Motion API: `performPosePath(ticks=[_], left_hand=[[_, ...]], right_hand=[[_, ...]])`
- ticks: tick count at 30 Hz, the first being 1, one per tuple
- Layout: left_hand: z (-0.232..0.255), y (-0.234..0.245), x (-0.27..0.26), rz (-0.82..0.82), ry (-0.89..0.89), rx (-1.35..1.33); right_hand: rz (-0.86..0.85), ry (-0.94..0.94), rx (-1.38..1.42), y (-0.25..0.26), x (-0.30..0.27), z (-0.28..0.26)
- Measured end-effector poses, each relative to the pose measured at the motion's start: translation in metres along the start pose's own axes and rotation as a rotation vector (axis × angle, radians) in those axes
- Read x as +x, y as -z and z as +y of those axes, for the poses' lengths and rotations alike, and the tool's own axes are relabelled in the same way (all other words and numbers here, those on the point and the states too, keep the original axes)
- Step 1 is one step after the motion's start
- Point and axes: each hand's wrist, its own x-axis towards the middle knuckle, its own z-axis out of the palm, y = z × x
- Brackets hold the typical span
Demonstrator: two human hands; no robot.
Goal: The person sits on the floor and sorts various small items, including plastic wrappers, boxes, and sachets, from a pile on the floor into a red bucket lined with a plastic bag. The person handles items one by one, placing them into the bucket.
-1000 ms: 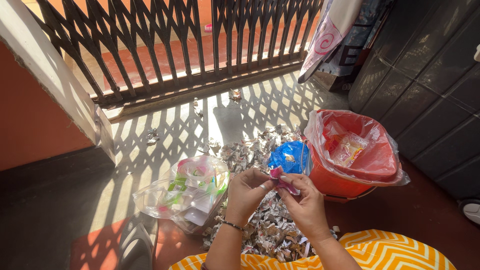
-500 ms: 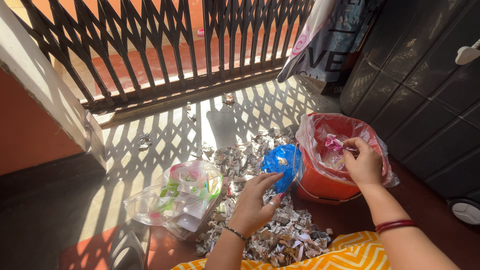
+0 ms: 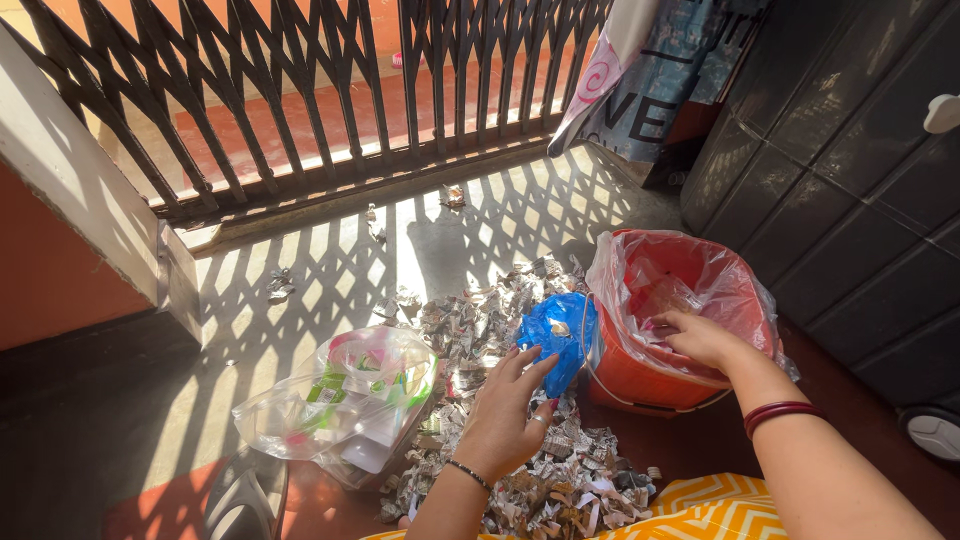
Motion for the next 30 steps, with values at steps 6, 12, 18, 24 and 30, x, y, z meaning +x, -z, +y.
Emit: performPosePath(ticks=[6, 12, 18, 24, 30], left_hand=[[-0.008, -0.007, 0.000, 0.011, 0.063, 0.043], [-0.011, -0.009, 0.001, 0.046, 0.074, 0.048], [-0.007, -0.010, -0.002, 0.027, 0.084, 0.049], [-0.005, -0.004, -0.003, -0.006, 0.137, 0.040], [-0.011, 0.001, 0.003, -0.033, 0.192, 0.028]], right_hand=[[-0.186, -0.064, 0.090, -0.005, 0.000, -0.008], [0.291, -0.128, -0.083, 0.016, -0.055, -0.066], [0.342, -0.218, -0.156, 0.015, -0.042, -0.052], [0.217, -0.168, -0.119, 0.024, 0.006, -0.026], [0.190, -0.290, -0.253, 0.024, 0.008, -0.057]])
